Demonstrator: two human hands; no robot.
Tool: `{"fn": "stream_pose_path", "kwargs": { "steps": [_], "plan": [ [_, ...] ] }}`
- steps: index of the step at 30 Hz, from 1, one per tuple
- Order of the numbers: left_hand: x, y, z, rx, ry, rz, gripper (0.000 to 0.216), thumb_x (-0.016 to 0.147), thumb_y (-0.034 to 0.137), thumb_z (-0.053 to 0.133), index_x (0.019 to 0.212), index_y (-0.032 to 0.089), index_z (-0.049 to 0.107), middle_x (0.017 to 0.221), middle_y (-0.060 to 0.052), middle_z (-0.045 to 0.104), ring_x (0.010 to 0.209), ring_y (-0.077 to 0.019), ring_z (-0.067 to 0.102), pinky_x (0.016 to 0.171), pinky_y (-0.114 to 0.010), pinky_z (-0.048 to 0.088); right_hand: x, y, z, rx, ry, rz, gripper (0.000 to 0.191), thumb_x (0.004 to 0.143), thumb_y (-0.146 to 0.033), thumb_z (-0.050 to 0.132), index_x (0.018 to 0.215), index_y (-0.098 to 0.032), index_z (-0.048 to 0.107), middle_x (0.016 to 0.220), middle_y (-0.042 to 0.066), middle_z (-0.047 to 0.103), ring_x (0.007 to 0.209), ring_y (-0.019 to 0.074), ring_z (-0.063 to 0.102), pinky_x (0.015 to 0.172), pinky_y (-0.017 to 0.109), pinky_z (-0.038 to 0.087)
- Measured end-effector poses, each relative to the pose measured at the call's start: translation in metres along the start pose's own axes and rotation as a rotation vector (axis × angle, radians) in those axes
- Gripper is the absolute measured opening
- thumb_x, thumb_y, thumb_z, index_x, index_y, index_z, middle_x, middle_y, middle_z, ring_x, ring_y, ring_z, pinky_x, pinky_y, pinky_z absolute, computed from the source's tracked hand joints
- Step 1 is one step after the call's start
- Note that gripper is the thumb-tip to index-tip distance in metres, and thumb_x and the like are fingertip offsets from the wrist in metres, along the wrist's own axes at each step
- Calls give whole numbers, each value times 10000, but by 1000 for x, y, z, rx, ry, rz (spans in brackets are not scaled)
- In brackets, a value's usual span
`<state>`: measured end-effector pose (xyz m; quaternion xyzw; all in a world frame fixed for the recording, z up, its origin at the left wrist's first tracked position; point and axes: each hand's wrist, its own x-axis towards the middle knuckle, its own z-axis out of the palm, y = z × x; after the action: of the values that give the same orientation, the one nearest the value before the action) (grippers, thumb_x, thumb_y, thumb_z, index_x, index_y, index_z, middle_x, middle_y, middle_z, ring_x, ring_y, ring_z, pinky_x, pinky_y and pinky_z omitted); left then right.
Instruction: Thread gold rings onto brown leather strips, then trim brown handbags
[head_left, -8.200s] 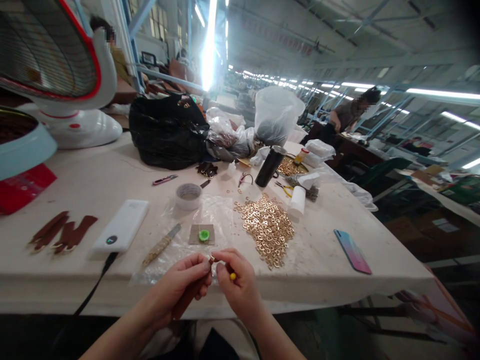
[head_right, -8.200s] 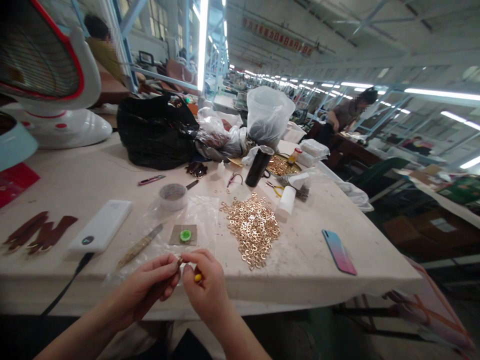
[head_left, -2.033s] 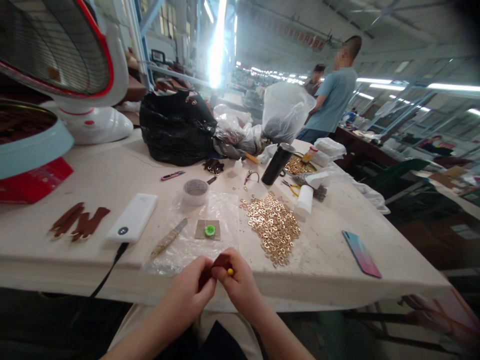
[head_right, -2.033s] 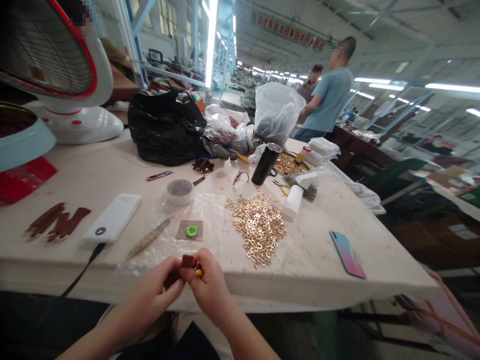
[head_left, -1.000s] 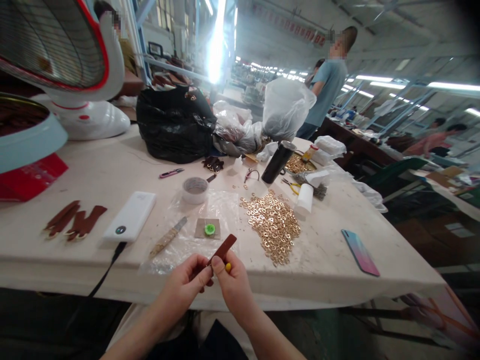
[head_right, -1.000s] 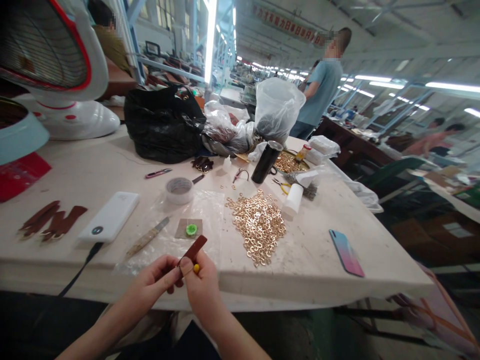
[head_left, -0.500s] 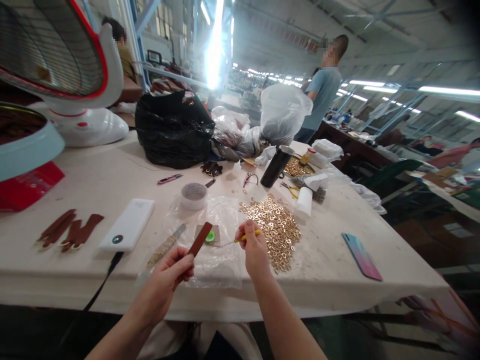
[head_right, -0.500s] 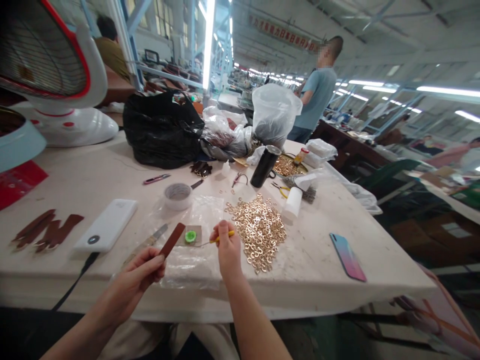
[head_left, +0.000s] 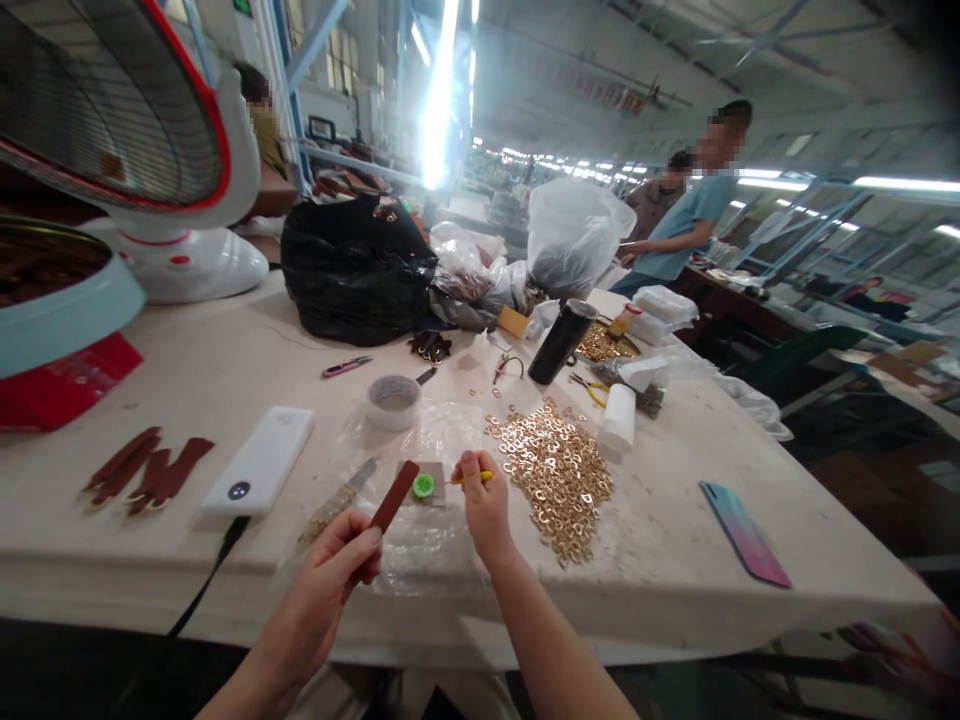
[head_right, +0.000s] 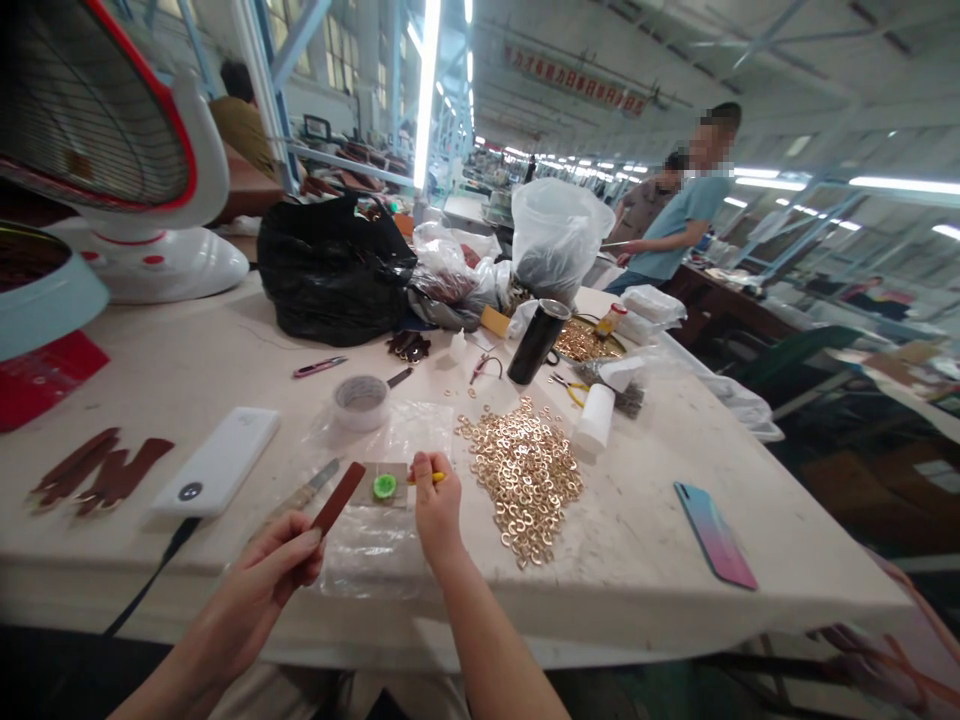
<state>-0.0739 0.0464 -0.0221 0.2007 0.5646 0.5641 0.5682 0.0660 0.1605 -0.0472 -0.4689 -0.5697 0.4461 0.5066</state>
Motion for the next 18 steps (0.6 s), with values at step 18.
{"fn": "stream_pose_path", "kwargs": {
  "steps": [18],
  "plan": [
    [-6, 0, 1, 1, 3, 3, 277, 627, 367, 708, 656, 179, 507, 561, 62, 532, 538, -76, 434, 538, -188, 357, 1, 7, 0, 38, -33, -26, 389, 846, -532, 440, 656, -195, 486, 580, -33, 494, 529, 107, 426, 525, 241, 327]
  ]
}}
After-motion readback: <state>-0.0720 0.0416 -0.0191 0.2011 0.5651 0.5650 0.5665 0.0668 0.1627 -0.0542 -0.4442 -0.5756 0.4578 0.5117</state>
